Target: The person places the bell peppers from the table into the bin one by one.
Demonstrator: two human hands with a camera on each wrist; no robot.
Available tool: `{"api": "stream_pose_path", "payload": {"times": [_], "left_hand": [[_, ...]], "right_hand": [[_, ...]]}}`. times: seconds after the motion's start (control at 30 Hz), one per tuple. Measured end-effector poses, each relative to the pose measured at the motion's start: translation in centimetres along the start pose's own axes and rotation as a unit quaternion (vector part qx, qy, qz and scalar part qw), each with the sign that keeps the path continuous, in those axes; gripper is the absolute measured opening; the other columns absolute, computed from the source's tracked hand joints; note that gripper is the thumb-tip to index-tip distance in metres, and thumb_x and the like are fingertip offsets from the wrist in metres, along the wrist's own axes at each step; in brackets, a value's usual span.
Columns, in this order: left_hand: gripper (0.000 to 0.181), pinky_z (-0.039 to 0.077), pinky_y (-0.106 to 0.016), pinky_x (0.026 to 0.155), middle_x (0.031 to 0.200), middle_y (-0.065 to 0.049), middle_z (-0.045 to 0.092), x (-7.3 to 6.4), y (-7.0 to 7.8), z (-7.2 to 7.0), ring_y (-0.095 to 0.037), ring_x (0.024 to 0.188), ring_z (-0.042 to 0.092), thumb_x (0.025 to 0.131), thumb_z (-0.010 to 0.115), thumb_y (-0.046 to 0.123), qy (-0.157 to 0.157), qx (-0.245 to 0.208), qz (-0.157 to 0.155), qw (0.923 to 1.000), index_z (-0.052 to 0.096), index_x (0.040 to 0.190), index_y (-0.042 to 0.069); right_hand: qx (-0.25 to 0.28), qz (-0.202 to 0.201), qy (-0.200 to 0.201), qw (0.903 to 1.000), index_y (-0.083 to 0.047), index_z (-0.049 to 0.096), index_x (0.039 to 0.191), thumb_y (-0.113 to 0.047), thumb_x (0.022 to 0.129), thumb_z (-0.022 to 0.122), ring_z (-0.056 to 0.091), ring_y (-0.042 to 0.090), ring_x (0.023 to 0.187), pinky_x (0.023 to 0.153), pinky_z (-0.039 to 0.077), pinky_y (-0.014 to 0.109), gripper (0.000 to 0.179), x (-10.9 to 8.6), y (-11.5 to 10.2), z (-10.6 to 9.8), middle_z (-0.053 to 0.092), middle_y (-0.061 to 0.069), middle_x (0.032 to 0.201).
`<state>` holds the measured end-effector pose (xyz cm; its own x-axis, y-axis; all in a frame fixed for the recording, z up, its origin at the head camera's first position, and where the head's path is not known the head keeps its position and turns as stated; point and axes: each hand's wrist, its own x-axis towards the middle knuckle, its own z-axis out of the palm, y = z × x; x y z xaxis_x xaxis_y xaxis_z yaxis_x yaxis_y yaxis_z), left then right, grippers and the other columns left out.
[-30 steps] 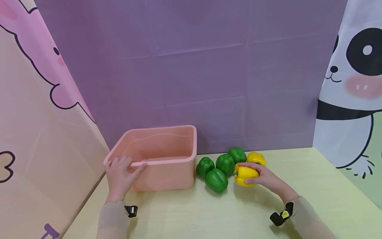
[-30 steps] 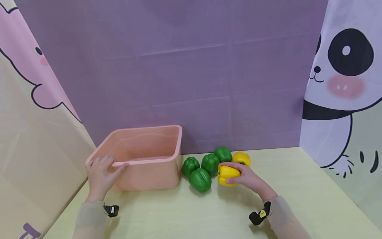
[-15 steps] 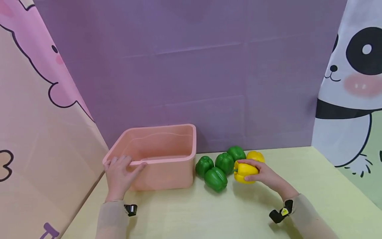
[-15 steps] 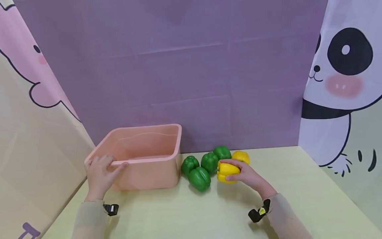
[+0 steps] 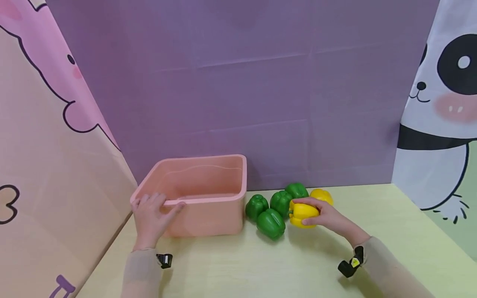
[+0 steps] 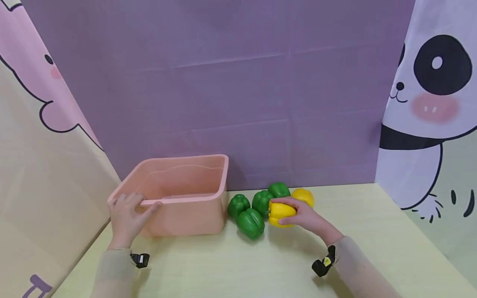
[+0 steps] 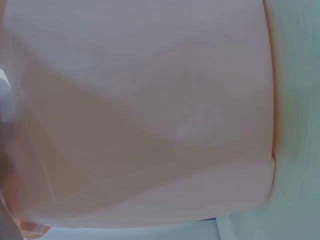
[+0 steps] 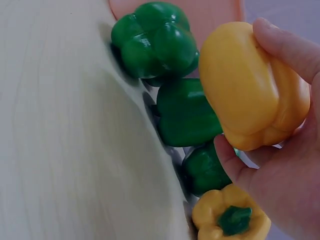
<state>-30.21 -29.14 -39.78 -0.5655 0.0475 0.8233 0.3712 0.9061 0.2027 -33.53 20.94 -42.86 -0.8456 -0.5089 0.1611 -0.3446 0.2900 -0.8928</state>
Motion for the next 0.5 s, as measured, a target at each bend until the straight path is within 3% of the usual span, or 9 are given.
{"api": "stream_pose_path", "payload": {"times": [0.23, 0.5], "left_hand": [[0.046, 0.023, -0.055, 0.085, 0.069, 0.002, 0.044, 0.0, -0.2, 0.0, -0.023, 0.069, 0.036, 0.073, 0.075, 0.051, -0.006, 0.003, 0.004, 1.0, 0.046, 0.069, 0.016], [0.046, 0.023, -0.055, 0.085, 0.07, 0.001, 0.047, 0.1, -0.1, 0.1, -0.024, 0.069, 0.037, 0.072, 0.076, 0.05, -0.001, 0.0, 0.003, 1.0, 0.047, 0.069, 0.015]], "right_hand": [[-0.002, -0.007, 0.005, 1.0, -0.01, 0.053, 0.136, -0.015, 0.083, 0.075, 0.053, 0.032, 0.098, 0.081, 0.05, 0.036, 0.058, 0.5, -0.4, 0.1, 0.052, 0.016, 0.12], [-0.017, -0.017, 0.013, 0.9996, -0.012, 0.054, 0.135, -0.016, 0.082, 0.076, 0.053, 0.031, 0.097, 0.08, 0.05, 0.036, 0.058, 0.9, -1.4, -0.1, 0.052, 0.014, 0.12]]}}
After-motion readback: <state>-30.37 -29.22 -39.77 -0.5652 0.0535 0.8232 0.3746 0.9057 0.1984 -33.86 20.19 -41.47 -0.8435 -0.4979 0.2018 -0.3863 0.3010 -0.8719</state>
